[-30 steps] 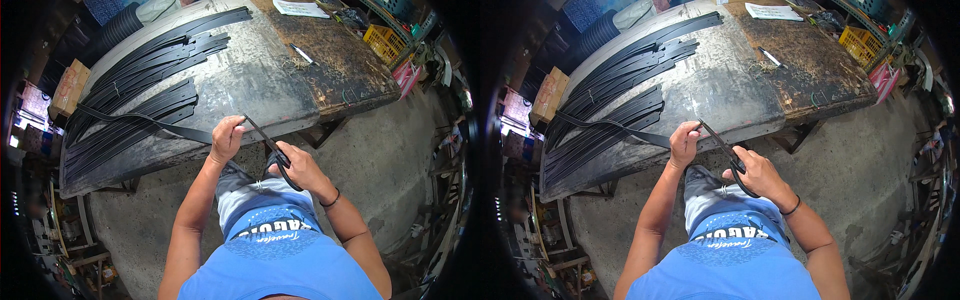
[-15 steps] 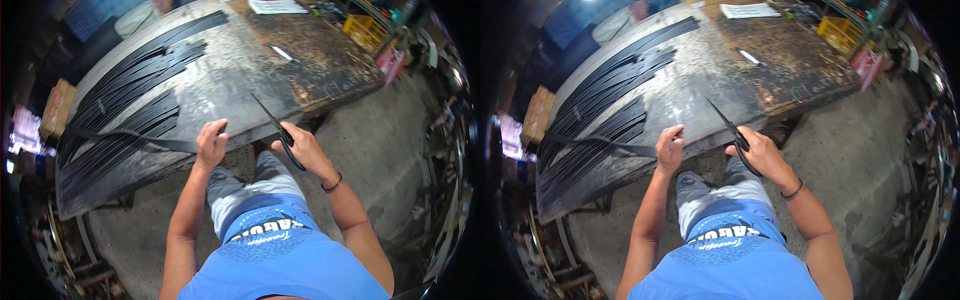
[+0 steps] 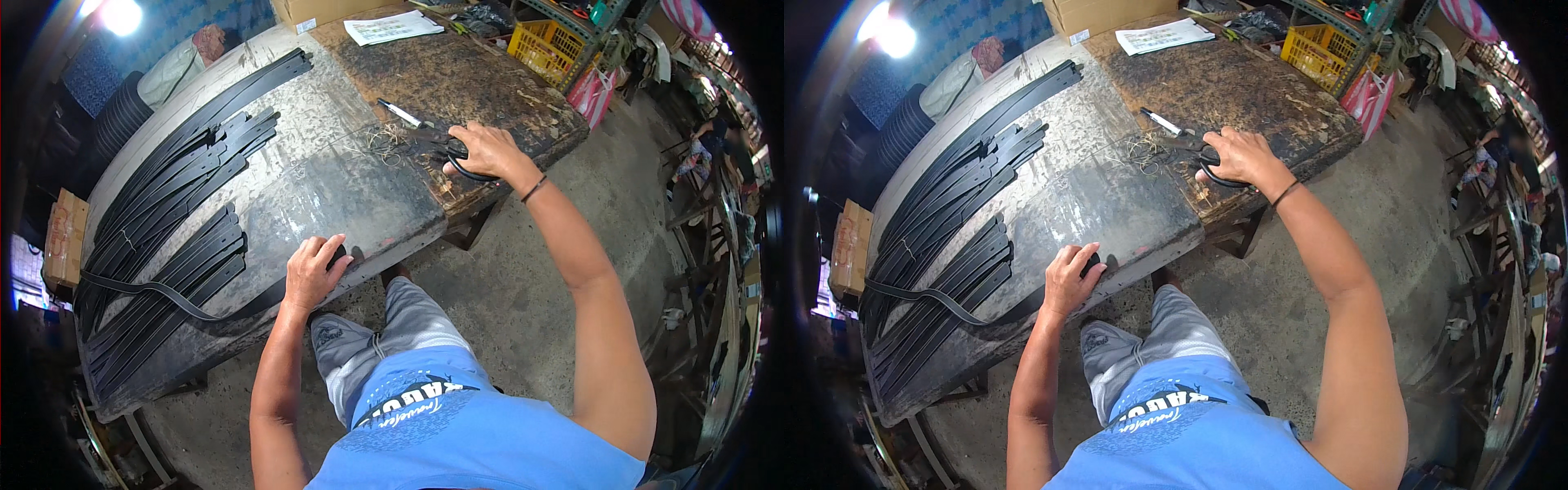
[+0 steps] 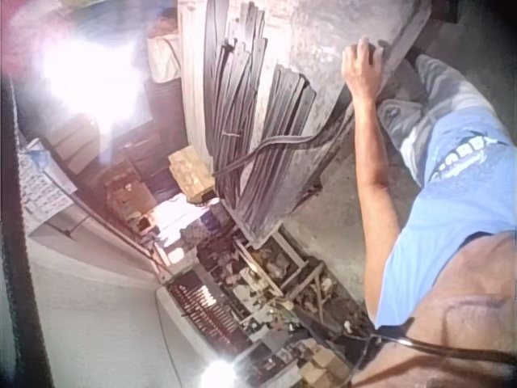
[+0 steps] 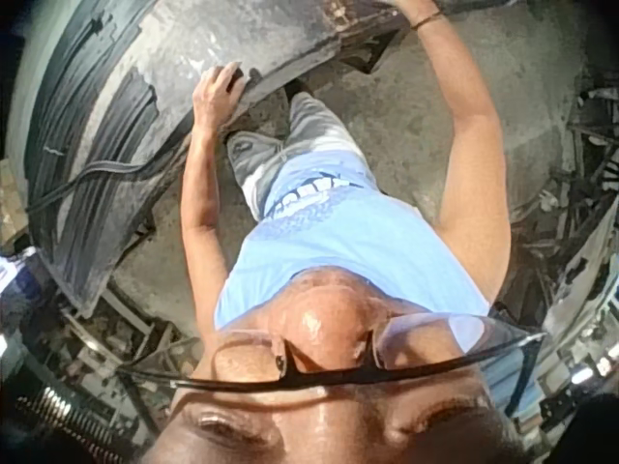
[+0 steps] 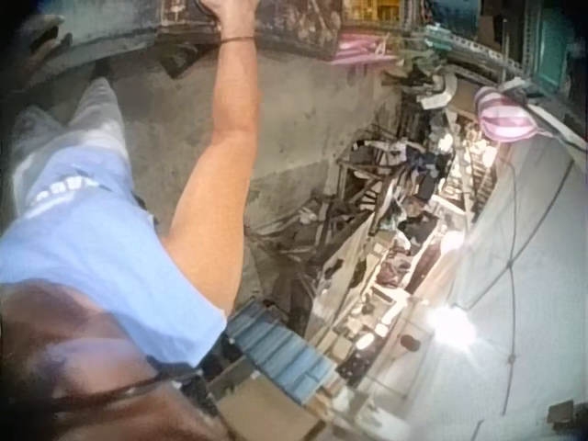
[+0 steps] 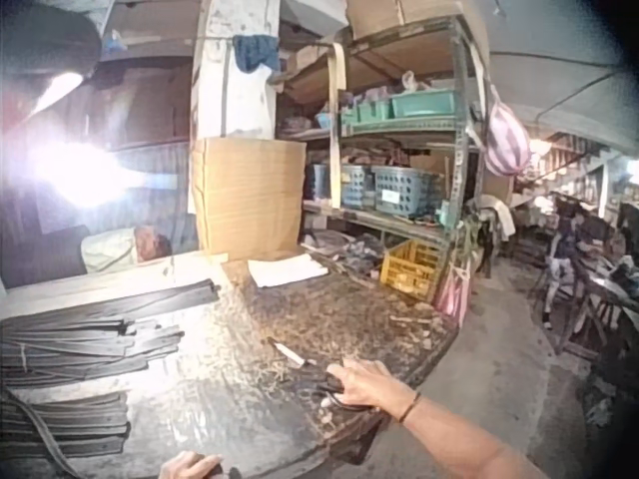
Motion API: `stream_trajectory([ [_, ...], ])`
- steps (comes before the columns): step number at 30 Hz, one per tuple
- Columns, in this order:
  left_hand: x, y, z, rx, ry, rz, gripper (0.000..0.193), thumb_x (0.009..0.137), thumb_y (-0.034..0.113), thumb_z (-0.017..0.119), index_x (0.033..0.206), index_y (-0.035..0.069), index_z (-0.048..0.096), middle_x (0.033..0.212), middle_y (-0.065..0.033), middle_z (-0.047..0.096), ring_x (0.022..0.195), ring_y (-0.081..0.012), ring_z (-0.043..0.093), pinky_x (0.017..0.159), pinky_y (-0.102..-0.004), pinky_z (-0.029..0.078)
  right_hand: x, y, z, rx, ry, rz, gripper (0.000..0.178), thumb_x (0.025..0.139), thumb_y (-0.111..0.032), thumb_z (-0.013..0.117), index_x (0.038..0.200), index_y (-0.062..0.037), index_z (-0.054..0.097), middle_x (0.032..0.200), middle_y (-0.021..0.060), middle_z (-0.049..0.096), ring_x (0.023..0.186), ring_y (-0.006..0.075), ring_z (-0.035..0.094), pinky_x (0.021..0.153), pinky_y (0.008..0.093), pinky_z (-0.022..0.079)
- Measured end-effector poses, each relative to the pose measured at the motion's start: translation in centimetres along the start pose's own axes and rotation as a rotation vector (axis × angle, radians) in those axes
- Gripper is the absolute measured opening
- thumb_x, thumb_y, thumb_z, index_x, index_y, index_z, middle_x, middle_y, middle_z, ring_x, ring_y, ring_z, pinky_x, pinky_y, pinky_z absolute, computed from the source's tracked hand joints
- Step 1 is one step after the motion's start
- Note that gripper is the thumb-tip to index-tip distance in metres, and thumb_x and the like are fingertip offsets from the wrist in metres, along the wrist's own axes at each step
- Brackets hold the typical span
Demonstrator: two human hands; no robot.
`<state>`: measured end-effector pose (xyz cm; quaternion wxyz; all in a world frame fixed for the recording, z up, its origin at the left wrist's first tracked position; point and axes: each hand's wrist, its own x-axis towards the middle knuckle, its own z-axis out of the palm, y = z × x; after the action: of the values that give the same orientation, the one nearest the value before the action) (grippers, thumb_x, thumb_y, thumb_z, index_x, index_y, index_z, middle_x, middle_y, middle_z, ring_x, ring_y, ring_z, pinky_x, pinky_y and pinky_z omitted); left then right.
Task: Cutting and checking dimensions of long black leather straps with holes at a workshop workbench.
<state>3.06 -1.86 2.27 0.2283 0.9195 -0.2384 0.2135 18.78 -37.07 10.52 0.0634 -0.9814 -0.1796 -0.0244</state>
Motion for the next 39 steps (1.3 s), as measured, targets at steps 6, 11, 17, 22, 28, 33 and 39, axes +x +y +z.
stream_trajectory([
  [6,0.1,-0.1,0.1,0.049,-0.027,-0.081,0.038,0.075,0.023,0.076,0.11,0.014,0.064,0.084,-0.0059,0.056,0.075,-0.0249,0.057,0.064,-0.0365,0.048,4.0,-0.1,-1.3,-0.207,-0.097,-0.038,0.084,0.058,-0.063,0.079,0.125,-0.0175,0.058,0.117,0.0141,0.055,0.116,0.0344,0.051,0.097,0.0458,0.042],
  [11,0.4,0.0,0.2,0.058,-0.055,-0.119,0.039,0.074,0.023,0.077,0.11,0.014,0.064,0.083,-0.0057,0.056,0.075,-0.0247,0.057,0.064,-0.0365,0.048,4.7,1.6,-1.9,-0.263,-0.067,-0.137,0.083,0.058,-0.06,0.081,0.126,-0.0179,0.057,0.115,0.0127,0.054,0.116,0.0323,0.05,0.097,0.0443,0.042],
  [17,0.2,-0.4,0.1,0.059,-0.078,-0.122,0.04,0.074,0.024,0.077,0.111,0.014,0.064,0.084,-0.0054,0.056,0.073,-0.0244,0.056,0.063,-0.0363,0.047,4.7,1.6,-2.6,-0.285,-0.069,-0.198,0.082,0.056,-0.056,0.083,0.125,-0.0195,0.058,0.109,0.0098,0.055,0.111,0.0297,0.051,0.094,0.043,0.043],
  [22,0.7,-0.1,-0.2,0.074,-0.144,-0.146,0.045,0.073,0.026,0.077,0.114,0.012,0.065,0.093,-0.0075,0.059,0.087,-0.0276,0.056,0.077,-0.0412,0.045,4.5,1.0,-2.0,-0.302,0.012,-0.304,0.078,0.057,-0.051,0.084,0.124,-0.0203,0.057,0.104,0.0073,0.054,0.106,0.0275,0.052,0.09,0.0409,0.043],
  [28,6.5,-1.5,1.5,0.092,-0.127,-0.161,0.07,0.086,0.053,0.058,0.144,0.019,0.04,0.137,-0.0179,0.04,0.124,-0.0364,0.04,0.101,-0.0471,0.032,3.9,-0.6,-2.4,-0.312,0.129,-0.442,0.077,0.057,-0.046,0.086,0.122,-0.0207,0.055,0.097,0.0041,0.052,0.1,0.0251,0.051,0.085,0.0382,0.044],
  [33,14.4,-0.7,7.3,0.205,0.007,-0.027,0.064,0.088,0.055,0.055,0.143,0.025,0.042,0.143,-0.0162,0.037,0.133,-0.0378,0.032,0.104,-0.0551,0.028,3.2,-0.5,-2.8,-0.307,0.119,-0.418,0.076,0.057,-0.045,0.086,0.123,-0.0198,0.055,0.098,0.0046,0.053,0.1,0.0257,0.052,0.085,0.0386,0.044],
  [39,16.1,-2.0,8.8,0.321,-0.114,-0.122,0.057,0.09,0.056,0.052,0.131,0.017,0.057,0.146,-0.0165,0.037,0.14,-0.037,0.025,0.108,-0.0603,0.021,2.5,1.1,-3.7,-0.25,0.041,-0.309,0.075,0.059,-0.046,0.085,0.123,-0.0193,0.056,0.1,0.0066,0.054,0.102,0.0274,0.052,0.087,0.0409,0.045],
])
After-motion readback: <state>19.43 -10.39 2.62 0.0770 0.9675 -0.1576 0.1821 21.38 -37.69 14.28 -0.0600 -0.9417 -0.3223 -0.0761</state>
